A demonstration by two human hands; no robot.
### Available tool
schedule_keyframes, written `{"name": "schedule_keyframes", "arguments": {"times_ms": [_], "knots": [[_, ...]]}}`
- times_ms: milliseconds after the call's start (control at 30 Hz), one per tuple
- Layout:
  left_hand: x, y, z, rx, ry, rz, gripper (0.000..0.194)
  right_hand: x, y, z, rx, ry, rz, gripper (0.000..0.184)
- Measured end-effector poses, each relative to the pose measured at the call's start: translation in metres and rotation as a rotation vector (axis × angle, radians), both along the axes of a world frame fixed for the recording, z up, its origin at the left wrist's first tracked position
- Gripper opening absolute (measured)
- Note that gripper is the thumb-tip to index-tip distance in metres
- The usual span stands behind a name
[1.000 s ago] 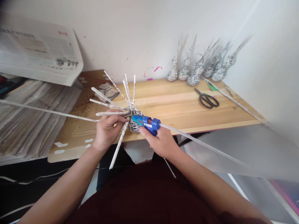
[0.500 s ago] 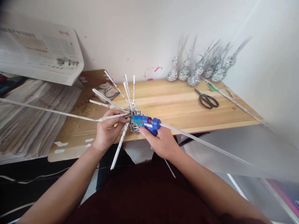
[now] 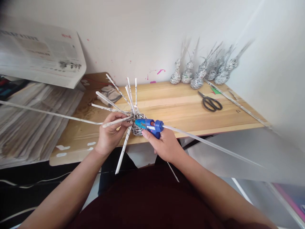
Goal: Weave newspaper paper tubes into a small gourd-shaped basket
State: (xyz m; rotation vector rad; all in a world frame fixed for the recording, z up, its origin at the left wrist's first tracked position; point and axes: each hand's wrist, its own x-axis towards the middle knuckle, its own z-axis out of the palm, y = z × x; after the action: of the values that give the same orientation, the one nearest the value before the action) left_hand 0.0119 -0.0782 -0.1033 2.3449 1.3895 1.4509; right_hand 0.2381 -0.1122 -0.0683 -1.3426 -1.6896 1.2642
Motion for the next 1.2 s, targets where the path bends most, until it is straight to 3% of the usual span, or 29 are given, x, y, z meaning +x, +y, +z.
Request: {"name": "schedule_keyframes", "arguments": {"times_ms": [167, 433, 833, 1067, 1200], "knots": [[0.000, 0.000, 0.000, 0.013, 0.008, 0.001, 0.015, 0.002, 0.001, 0.000, -0.038, -0.023, 0.003, 0.037], [-0.001, 0.002, -0.004, 0.054, -0.009, -0.017, 0.015, -0.002, 0.000, 0.002, 0.160, -0.129, -0.020, 0.032], [0.003, 0.000, -0.005, 0.075, -0.009, 0.042, 0.013, 0.001, 0.000, -0.004, 0.307, -0.152, -0.031, 0.028], [0.006, 0.000, -0.001, 0.069, -0.006, 0.065, 0.013, 0.012, -0.005, -0.018, 0.116, 0.019, -0.114, 0.032], [0.007, 0.001, 0.004, 0.055, -0.018, 0.063, 0.012, 0.013, -0.003, -0.025, 0.083, 0.120, -0.105, 0.033]]}}
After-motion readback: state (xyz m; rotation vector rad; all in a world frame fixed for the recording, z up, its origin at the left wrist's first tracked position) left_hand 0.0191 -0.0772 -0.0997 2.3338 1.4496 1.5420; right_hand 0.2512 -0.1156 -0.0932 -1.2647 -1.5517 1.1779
